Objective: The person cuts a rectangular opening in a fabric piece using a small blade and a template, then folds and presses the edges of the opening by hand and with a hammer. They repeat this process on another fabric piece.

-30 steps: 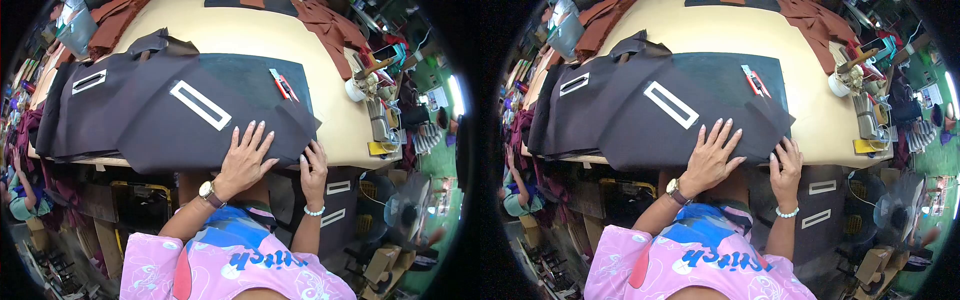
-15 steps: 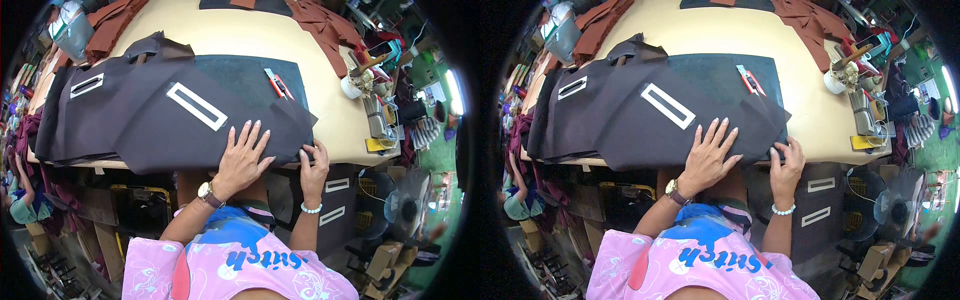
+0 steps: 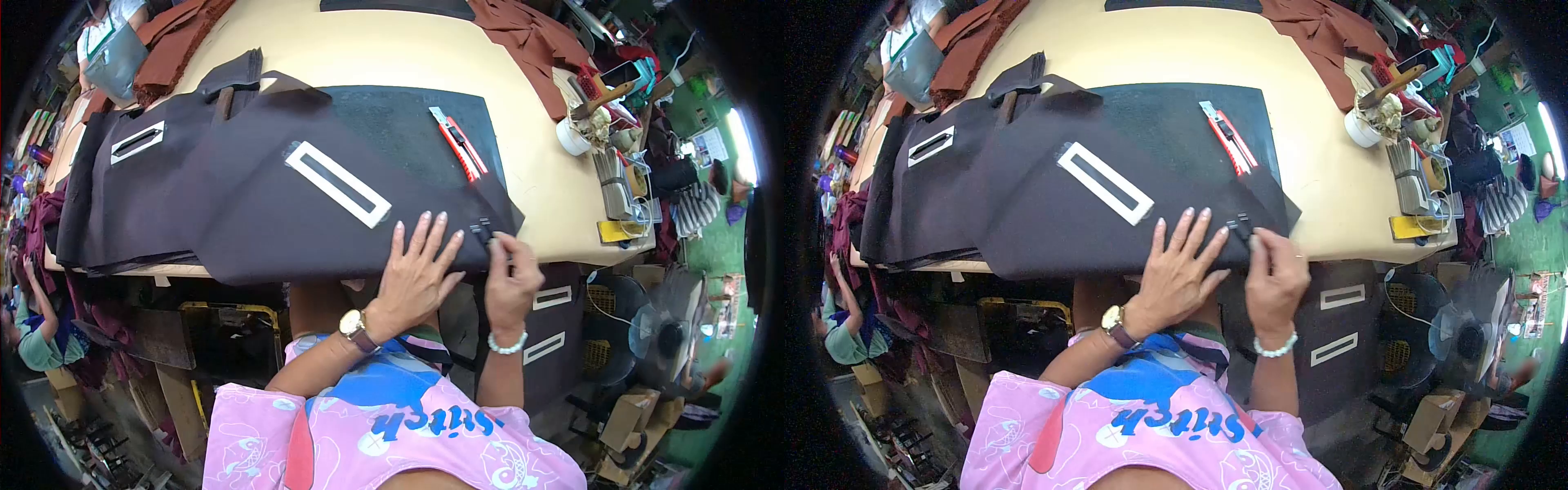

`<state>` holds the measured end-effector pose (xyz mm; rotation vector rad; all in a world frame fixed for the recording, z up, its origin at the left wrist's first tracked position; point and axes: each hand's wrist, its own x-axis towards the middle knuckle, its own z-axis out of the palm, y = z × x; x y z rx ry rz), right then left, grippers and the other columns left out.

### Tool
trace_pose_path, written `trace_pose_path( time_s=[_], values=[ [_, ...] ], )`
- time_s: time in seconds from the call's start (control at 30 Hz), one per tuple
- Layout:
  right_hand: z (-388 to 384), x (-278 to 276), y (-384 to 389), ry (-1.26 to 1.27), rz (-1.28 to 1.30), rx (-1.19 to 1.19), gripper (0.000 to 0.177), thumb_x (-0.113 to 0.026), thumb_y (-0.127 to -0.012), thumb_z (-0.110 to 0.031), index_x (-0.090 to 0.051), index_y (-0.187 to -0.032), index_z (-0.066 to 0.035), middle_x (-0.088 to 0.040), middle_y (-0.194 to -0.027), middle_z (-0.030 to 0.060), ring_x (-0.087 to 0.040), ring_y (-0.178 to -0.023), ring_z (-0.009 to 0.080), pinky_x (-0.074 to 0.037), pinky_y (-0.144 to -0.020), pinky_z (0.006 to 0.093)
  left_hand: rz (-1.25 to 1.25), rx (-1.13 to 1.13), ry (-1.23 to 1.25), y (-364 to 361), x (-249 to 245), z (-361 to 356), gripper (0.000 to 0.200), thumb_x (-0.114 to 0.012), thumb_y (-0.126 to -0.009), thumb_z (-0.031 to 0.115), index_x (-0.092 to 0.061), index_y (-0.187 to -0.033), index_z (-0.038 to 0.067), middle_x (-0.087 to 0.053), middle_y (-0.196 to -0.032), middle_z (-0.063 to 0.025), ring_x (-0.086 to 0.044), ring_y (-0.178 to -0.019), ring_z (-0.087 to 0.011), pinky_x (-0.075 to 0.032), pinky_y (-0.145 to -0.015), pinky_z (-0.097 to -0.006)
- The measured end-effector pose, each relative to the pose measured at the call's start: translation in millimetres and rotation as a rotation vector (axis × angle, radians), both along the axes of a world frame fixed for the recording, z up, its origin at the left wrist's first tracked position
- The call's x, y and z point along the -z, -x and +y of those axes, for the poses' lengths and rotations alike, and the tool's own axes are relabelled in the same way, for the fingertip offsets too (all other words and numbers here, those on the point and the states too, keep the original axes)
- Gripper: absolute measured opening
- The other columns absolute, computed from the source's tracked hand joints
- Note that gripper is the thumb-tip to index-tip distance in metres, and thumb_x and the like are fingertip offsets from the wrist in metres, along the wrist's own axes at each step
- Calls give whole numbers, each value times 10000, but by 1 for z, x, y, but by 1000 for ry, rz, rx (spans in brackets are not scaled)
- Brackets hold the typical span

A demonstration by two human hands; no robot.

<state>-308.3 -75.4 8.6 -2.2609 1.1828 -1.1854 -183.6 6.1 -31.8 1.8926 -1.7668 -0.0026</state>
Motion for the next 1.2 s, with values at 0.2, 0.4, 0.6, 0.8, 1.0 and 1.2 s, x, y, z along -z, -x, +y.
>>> trace_pose_path(
  time_s=[0.2,0.4,0.6,0.8,1.0,1.2],
  values=[
    [-32,23,-7,267,278,92,91,-606,-806,-70,-650,-862,-15,-585,-946,125,-548,-938,298,-413,-830,414,168,79,97,-8,-10,6,521,-604,-833,327,-506,-1246,24,-395,-1373,-207,-356,-1287,-367,-286,-1036,-508],
    [-83,1,-56,280,418,69,207,-634,-817,-213,-678,-908,-32,-591,-1014,137,-542,-985,303,-409,-860,413,-5,-359,122,-98,-22,25,589,-649,-809,346,-509,-1208,-63,-473,-1289,-236,-406,-1230,-402,-314,-1015,-489],
    [-112,-6,-98,56,632,-16,276,-684,-778,-284,-637,-876,-30,-606,-916,114,-561,-926,295,-426,-832,418,-42,-491,-174,-153,-15,31,972,-574,-738,663,-364,-1332,-77,-355,-1400,-221,-270,-1330,-376,-217,-1064,-554],
    [-71,-26,-115,145,391,-166,200,-666,-802,-175,-529,-840,-35,-619,-780,129,-604,-770,331,-450,-745,419,-18,-501,-107,-152,-3,33,991,-588,-722,668,-349,-1346,-63,-322,-1419,-220,-249,-1342,-371,-179,-1069,-571],
    [-13,-10,-127,-215,146,-678,339,-605,-830,-73,-562,-1167,-67,-640,-890,177,-635,-800,349,-496,-693,396,-14,-511,-51,-150,2,32,989,-613,-704,657,-361,-1338,-58,-331,-1416,-217,-275,-1332,-372,-195,-1063,-571],
    [-13,1,-138,-24,230,-709,365,-577,-838,-61,-585,-1198,-121,-637,-931,129,-637,-782,304,-500,-670,383,-23,-512,-55,-150,1,33,992,-610,-703,662,-362,-1335,-61,-330,-1415,-220,-276,-1332,-370,-207,-1057,-573]
  ],
)
